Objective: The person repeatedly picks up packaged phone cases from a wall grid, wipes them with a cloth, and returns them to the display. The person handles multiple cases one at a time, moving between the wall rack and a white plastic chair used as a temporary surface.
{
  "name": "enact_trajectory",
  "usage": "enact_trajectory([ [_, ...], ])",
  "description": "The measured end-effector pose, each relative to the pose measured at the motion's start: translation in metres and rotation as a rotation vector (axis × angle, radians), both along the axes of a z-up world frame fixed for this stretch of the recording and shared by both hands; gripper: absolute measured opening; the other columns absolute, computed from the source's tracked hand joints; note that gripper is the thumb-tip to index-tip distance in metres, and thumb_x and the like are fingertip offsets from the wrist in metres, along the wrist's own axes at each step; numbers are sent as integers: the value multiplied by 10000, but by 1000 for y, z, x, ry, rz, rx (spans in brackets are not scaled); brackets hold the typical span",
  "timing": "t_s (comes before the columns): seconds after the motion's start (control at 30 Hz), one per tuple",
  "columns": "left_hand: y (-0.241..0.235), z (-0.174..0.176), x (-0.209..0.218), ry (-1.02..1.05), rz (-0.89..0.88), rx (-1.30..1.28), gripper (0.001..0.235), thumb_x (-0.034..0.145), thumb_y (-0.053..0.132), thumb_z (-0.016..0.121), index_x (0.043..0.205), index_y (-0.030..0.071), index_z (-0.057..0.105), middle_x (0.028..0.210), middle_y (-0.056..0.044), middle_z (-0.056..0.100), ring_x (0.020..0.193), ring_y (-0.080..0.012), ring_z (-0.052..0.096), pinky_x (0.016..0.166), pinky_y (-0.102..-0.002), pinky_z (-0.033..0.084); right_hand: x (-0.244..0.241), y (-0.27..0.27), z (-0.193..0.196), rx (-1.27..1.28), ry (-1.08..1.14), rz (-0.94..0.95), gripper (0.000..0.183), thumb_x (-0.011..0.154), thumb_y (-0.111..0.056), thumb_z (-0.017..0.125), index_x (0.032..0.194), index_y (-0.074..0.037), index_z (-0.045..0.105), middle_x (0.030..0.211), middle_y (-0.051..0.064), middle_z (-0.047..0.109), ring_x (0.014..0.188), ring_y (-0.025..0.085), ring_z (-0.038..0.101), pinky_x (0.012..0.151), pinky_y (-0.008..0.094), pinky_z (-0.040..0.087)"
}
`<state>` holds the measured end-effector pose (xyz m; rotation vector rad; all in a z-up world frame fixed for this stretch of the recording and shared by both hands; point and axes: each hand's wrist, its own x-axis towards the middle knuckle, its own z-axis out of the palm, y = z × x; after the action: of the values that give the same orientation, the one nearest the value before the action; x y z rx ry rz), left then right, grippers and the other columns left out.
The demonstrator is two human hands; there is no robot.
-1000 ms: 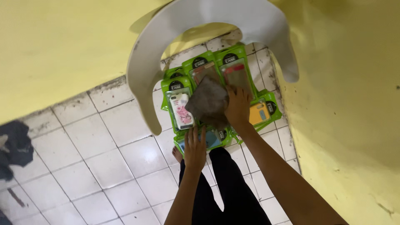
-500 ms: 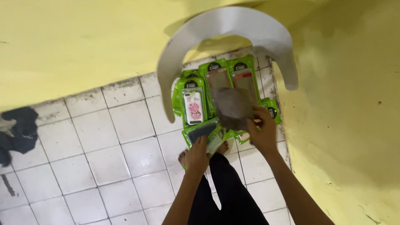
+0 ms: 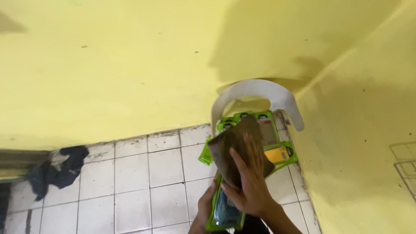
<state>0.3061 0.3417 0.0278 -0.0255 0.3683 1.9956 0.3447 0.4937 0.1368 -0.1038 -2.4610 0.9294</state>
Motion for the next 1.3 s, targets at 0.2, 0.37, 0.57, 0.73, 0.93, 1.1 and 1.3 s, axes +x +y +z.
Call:
enact_trajectory([
  [0.2,-11,27,-14,-175,130,41,857,946,700,291,1550,95,346,1485,-223,498,1296,-363,576,1060,-484,503,-43,-40,13,166,-50,25,641,942,-440,619,1531,-205,522,1721,203,161,1582,483,144,1242,658,80],
  [0.37,-33,46,-52,-24,381,31,825,954,713,295,1552,150,368,1526,-204,479,1324,-364,557,1090,-511,469,-35,-95,9,321,-116,135,540,1003,-379,524,1524,-243,572,1732,104,237,1584,459,158,1236,674,53],
  [0.57,-47,41,-82,129,390,213,815,1011,680,306,1525,51,376,1525,-221,464,1379,-400,480,1154,-547,396,-13,-131,10,253,-92,182,540,1051,-410,424,1527,-184,539,1708,183,209,1549,516,128,1201,669,69],
  [0.73,-31,62,-56,-53,230,244,697,1063,498,387,1592,48,335,1566,-233,423,1409,-371,441,1184,-505,358,-57,-94,31,-10,33,11,627,1062,-410,308,1562,-59,446,1743,191,154,1597,460,94,1280,547,104],
  [0.93,-26,112,-51,576,207,-576,1024,793,-43,688,1617,307,190,1609,0,345,1278,-242,543,1001,-427,552,-73,-29,1,-1608,-36,256,607,1167,-448,392,1504,40,524,1312,319,536,1113,381,534,944,502,413],
  [1.1,-41,104,-73,329,238,-518,863,865,-133,583,1592,197,255,1471,-160,554,1217,-318,655,949,-465,612,-46,-5,6,-1420,161,-143,614,1029,-466,456,1467,-37,496,1387,123,619,1225,258,619,1063,421,476],
  [1.3,-49,69,-72,248,185,-107,838,910,-41,527,1639,235,219,1497,-173,518,1296,-314,572,1057,-468,510,-36,-28,50,-239,113,186,670,1118,-469,279,1623,-31,314,1748,200,175,1624,391,152,1296,513,145],
])
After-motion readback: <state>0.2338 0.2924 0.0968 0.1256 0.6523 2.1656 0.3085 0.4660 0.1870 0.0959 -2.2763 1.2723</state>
